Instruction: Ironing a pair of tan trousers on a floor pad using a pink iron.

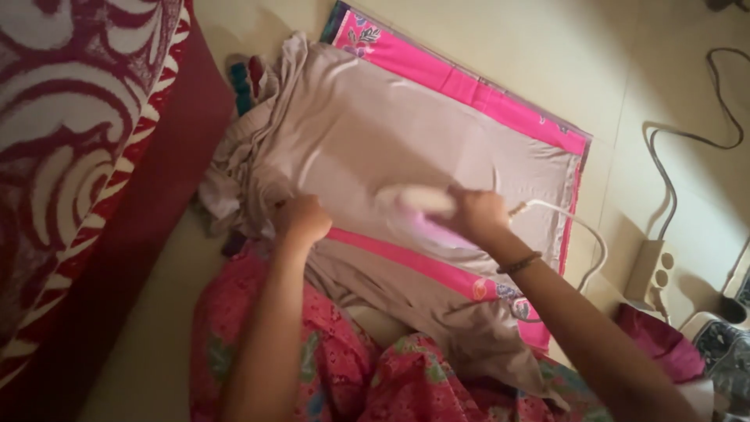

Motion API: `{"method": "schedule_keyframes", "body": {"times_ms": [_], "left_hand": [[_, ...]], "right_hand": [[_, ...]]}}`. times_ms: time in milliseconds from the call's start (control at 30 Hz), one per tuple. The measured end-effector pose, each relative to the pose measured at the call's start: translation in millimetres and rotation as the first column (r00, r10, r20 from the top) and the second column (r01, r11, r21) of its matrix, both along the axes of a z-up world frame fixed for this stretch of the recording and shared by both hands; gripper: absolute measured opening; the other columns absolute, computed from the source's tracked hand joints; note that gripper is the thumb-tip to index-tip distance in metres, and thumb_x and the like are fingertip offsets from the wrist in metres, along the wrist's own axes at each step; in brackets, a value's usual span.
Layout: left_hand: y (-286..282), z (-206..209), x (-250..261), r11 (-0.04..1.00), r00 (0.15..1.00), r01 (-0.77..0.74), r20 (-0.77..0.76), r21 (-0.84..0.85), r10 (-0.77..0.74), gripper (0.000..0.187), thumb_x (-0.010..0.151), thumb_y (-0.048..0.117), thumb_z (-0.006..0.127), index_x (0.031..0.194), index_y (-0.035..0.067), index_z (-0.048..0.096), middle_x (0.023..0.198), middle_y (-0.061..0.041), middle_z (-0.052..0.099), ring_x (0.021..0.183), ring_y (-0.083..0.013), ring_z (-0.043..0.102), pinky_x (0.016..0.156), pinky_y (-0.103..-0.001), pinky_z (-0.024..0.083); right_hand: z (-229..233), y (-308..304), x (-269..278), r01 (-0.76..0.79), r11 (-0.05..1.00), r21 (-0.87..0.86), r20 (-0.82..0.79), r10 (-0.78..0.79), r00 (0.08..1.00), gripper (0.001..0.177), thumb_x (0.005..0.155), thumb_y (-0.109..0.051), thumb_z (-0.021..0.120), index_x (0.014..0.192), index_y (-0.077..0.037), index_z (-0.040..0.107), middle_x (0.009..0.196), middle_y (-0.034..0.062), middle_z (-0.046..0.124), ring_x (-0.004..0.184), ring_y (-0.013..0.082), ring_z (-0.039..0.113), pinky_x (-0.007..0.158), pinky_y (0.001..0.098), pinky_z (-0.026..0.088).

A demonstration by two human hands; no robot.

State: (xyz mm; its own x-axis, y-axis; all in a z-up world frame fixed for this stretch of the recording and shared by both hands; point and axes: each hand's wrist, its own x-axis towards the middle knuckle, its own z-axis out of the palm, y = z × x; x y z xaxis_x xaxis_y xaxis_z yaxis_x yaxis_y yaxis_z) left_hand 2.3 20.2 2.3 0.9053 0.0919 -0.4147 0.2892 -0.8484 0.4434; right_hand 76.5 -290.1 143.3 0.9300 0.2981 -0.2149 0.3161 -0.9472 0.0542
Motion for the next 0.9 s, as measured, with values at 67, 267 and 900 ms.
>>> {"method": "schedule_keyframes", "body": {"times_ms": [67,267,900], "left_hand": [[4.2,6.4,-0.1,0.993,0.994,-0.108,-0.016,0.052,0.109,0.034,0.079,0.022,0.061,0.103,0.005,0.078,0.111,-0.027,0.071,0.110,-0.0463,0.066,0.097,-0.054,0.049],[11.2,24.7,-2.6,0.968,0.968,-0.249,-0.007,0.037,0.250,0.036,0.084,0.024,0.059,0.107,0.002,0.077,0.115,-0.028,0.071,0.113,-0.0468,0.066,0.097,-0.053,0.053],[26.2,5.8,-2.0,0.918,0.919,-0.395,0.001,0.040,0.395,0.043,0.091,0.032,0.057,0.107,-0.004,0.075,0.120,-0.033,0.068,0.114,-0.0475,0.066,0.097,-0.053,0.053]], "right_hand": [[-6.3,0.3,-6.2,-0.354,0.927,0.124,-0.030,0.360,0.932,0.061,0.072,-0.065,0.077,0.108,-0.016,0.072,0.087,0.0137,0.077,0.079,0.0355,0.074,0.069,0.0508,0.057],[7.1,33.7,-8.0,-0.115,0.992,0.058,0.002,0.115,0.993,0.065,0.076,-0.068,0.078,0.110,-0.013,0.070,0.083,0.0166,0.074,0.077,0.0366,0.074,0.069,0.0490,0.058],[4.3,-37.3,-31.1,-0.228,0.973,-0.023,-0.109,0.224,0.968,0.058,0.075,-0.063,0.077,0.110,-0.017,0.071,0.087,0.0127,0.076,0.078,0.0342,0.074,0.070,0.0499,0.058]]}}
